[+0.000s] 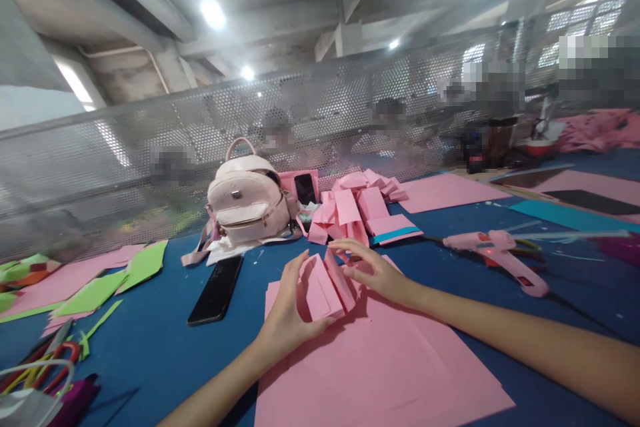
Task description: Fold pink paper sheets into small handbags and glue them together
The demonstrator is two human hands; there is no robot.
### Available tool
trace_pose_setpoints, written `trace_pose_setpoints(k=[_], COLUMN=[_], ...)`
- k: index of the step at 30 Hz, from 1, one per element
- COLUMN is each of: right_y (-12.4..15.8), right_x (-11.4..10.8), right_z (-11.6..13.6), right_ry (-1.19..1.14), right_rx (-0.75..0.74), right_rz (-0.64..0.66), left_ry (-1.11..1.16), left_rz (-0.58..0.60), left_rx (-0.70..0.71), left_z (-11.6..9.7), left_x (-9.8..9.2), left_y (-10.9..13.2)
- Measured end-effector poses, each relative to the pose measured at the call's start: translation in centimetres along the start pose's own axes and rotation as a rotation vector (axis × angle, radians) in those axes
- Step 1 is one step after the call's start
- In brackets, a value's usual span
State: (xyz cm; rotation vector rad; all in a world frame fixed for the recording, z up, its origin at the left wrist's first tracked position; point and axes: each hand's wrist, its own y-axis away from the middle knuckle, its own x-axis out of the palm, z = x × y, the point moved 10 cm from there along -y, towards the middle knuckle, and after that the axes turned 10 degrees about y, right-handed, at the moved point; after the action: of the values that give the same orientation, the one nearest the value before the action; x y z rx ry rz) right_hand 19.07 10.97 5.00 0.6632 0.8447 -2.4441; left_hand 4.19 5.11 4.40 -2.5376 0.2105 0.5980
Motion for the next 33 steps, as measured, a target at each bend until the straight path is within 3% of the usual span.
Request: trace_pose_setpoints(k=[2, 8, 12, 20, 33], right_y=[0.2, 1.9, 2.6, 4.3, 4.8], right_x=[0.0, 0.1, 0.8, 1.1, 2.2], right_z=[0.9, 5.6, 6.6, 8.6, 8.5], right_ry=[0.06, 0.364, 0.515, 0.799, 0.832], right_rx=[-0.056, -0.41, -0.523, -0.922, -0.964], right_rz=[-0.007, -0.06, -0.037, -0.149, -0.078], left_ry=[-0.036, -0.103, -0.158, -0.121, -0.103], left_rz=[0.012, 0.035, 0.032, 0.059, 0.07], left_rx=[0.029, 0.094, 0.142, 0.183, 0.136], left_z=[-0.2, -0.8, -1.5, -2.2, -1.7], left_x=[0.1, 0.4, 0.6, 0.9, 1.0], left_y=[0.0, 0.5, 0.9, 1.0, 1.1])
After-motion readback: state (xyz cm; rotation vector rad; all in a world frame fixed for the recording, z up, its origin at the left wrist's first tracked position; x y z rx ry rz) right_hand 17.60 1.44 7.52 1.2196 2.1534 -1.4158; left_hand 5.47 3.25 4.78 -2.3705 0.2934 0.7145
